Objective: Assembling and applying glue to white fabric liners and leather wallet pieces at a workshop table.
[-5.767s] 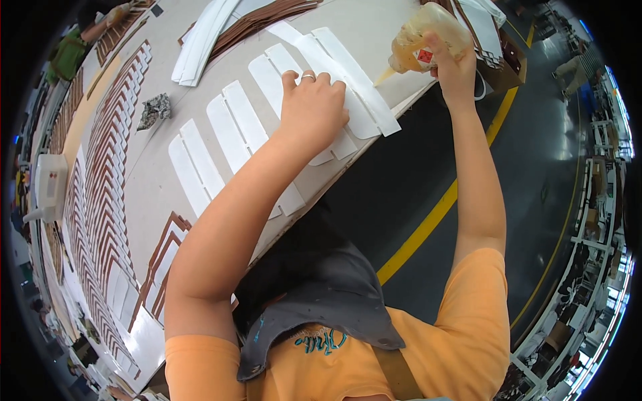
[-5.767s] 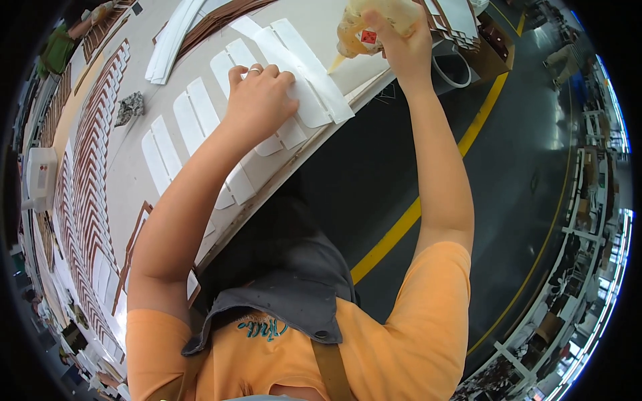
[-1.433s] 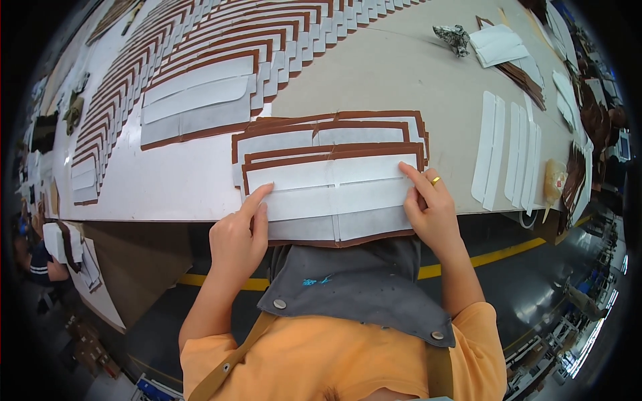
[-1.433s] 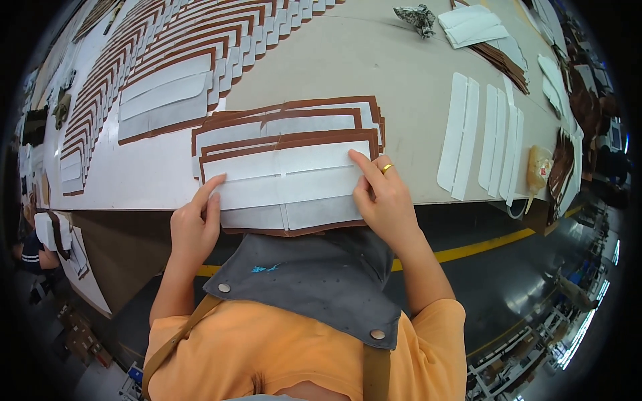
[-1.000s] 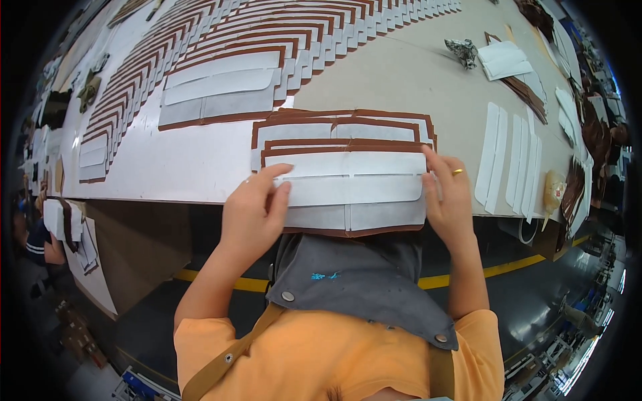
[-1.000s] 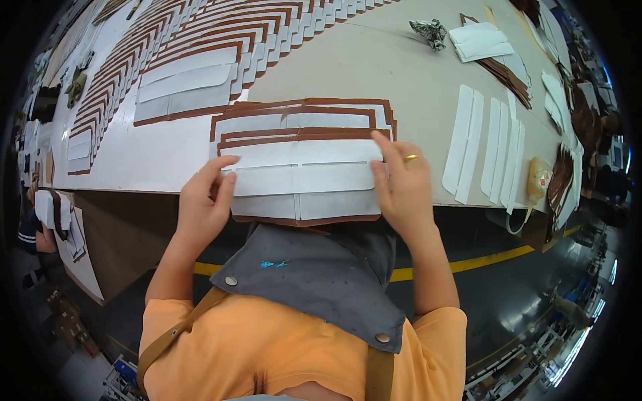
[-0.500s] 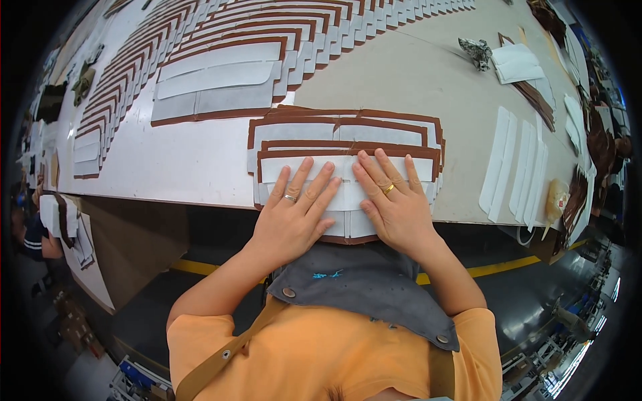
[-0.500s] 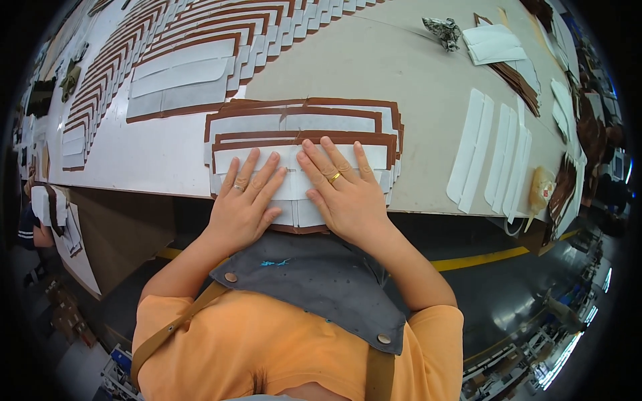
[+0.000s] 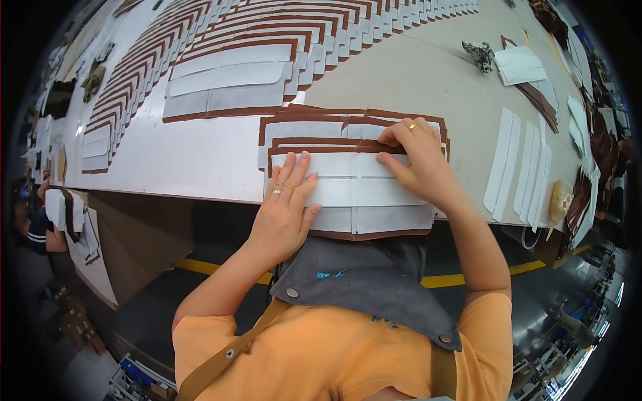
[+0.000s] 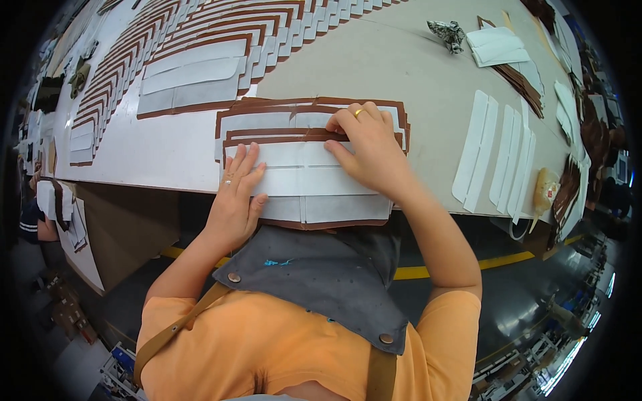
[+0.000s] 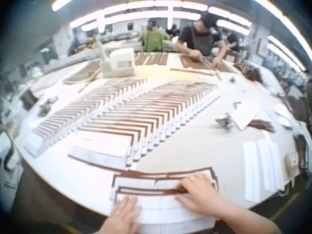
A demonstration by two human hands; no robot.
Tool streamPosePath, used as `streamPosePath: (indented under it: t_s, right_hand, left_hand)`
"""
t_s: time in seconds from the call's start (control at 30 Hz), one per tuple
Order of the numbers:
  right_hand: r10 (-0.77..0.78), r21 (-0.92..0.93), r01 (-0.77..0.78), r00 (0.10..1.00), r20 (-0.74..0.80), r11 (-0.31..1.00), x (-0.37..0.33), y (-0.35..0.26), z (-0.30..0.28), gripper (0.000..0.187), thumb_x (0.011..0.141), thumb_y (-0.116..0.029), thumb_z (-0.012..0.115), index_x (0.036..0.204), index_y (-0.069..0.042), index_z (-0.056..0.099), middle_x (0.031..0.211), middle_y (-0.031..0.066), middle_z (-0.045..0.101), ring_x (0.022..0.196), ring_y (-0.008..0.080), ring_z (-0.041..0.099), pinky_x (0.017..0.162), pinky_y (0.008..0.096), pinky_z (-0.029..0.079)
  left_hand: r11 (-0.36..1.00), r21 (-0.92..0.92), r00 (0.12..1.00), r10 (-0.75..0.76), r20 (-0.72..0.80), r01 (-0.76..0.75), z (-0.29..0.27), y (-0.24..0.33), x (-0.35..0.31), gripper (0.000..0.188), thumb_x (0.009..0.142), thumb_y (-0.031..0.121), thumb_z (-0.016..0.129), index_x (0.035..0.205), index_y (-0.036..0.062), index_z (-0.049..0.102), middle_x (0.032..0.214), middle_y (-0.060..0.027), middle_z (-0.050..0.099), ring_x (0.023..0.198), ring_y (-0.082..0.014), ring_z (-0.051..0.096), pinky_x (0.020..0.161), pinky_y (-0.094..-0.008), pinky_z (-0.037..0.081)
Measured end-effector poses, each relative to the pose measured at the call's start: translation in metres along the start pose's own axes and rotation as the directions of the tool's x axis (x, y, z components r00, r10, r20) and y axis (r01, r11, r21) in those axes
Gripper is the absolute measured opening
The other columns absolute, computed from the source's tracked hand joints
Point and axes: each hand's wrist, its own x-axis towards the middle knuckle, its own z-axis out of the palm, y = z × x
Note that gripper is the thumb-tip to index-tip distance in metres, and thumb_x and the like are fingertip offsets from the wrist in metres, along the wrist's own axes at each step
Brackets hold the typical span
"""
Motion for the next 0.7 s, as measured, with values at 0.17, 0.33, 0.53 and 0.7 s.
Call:
streamPosePath:
  t_s: [0.17,0.33,0.53,0.7]
  right_hand:
    - [-0.010,0.071,0.005,0.998,0.067,0.997,0.007,0.000,-0.002,0.014,0.072,-0.008,0.061,0.082,-0.007,0.052,0.080,0.0040,0.050,0.082,0.0196,0.045,0.079,0.0319,0.032]
    - [-0.128,0.014,0.128,0.991,-0.037,0.992,0.005,0.002,0.004,0.013,0.072,-0.008,0.061,0.081,-0.007,0.052,0.076,0.0032,0.051,0.081,0.0180,0.045,0.080,0.0315,0.031]
    - [0.056,0.047,-0.070,0.968,0.247,0.996,0.018,-0.003,-0.008,0.009,0.072,-0.009,0.060,0.078,-0.006,0.054,0.075,0.0019,0.051,0.078,0.0180,0.045,0.079,0.0309,0.032]
    - [-0.061,0.066,0.057,0.996,0.066,0.996,0.006,-0.007,-0.009,0.008,0.074,-0.011,0.058,0.076,-0.006,0.052,0.077,0.0042,0.049,0.078,0.0188,0.043,0.076,0.0297,0.034]
  left_hand:
    - [0.996,-0.085,0.996,-0.022,-0.083,0.015,0.001,-0.004,0.000,0.019,0.083,0.008,0.048,0.099,-0.0012,0.044,0.132,-0.0200,0.030,0.123,-0.0364,0.028,0.100,-0.0457,0.023]
    - [0.997,-0.082,0.992,-0.008,-0.127,-0.002,0.001,-0.003,0.002,0.008,0.082,0.003,0.047,0.088,0.0000,0.041,0.130,-0.0217,0.032,0.121,-0.0368,0.030,0.100,-0.0443,0.024]
    - [0.987,-0.160,0.990,-0.016,-0.139,-0.006,0.001,-0.006,0.003,0.009,0.079,-0.002,0.048,0.085,0.0002,0.041,0.129,-0.0218,0.032,0.121,-0.0378,0.030,0.099,-0.0435,0.026]
    - [0.985,-0.158,0.973,-0.104,-0.206,0.072,-0.002,-0.007,0.000,0.032,0.079,0.004,0.053,0.107,0.0017,0.039,0.130,-0.0201,0.030,0.120,-0.0353,0.032,0.098,-0.0392,0.026]
